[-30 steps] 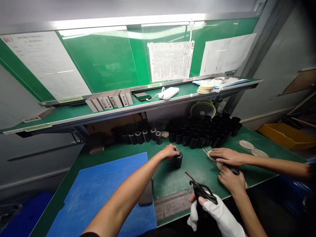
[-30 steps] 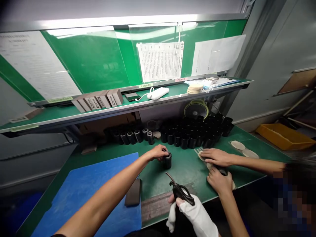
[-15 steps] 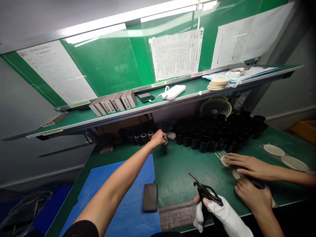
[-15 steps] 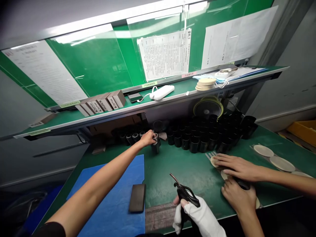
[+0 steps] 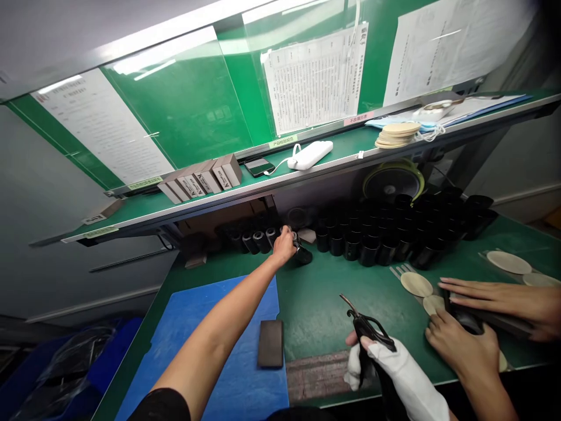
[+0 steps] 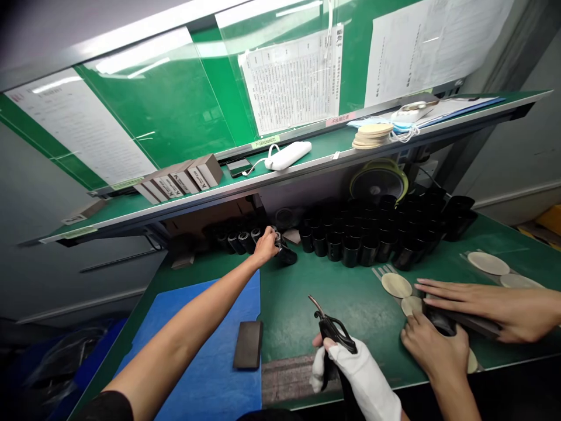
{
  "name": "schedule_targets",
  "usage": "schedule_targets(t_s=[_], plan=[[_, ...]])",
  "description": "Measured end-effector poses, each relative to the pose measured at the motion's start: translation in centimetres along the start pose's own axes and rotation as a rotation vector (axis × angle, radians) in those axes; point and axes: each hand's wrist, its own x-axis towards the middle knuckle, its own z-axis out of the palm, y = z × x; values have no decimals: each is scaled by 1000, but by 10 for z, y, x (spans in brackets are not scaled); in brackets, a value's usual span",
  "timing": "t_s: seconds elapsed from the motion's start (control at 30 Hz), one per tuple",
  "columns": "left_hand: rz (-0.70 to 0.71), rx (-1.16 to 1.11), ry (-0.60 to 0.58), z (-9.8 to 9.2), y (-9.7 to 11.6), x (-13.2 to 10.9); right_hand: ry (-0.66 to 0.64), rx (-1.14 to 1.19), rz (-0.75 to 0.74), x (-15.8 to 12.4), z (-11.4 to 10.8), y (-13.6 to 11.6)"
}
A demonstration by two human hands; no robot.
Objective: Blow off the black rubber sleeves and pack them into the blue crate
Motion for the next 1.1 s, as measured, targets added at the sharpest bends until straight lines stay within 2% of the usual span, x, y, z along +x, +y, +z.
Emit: schedule_targets(t_s=[0.07,0.13,0.23,0.37,0.5,0.6,0.67,0.83,0.97,1.1], plan=[[32,-7,13,1,-7,-19,-277,282,131,-15,37,-13],[82,-35,37,3,-18,-44,-433,516,262,-19,64,-22],[161,-104,104,10,-35,-79,-437,575,328,-14,91,-32],[172,-202,209,15,-49,-107,-460,543,304,-14,110,-45],[140,-381,418,3,-71,-142,-479,434,286,-38,127,-57],[96,-547,603,-15,-102,-191,-516,321,337,-59,153,-62],[62,-581,674,-30,-126,-230,-569,237,343,-71,179,-67],[66,-384,761,-71,-185,-332,-751,-170,116,-101,258,-96],[14,-117,847,-97,-239,-408,-819,-523,102,-127,307,-135],[-133,17,919,-110,-285,-474,-899,-609,186,-147,346,-161]])
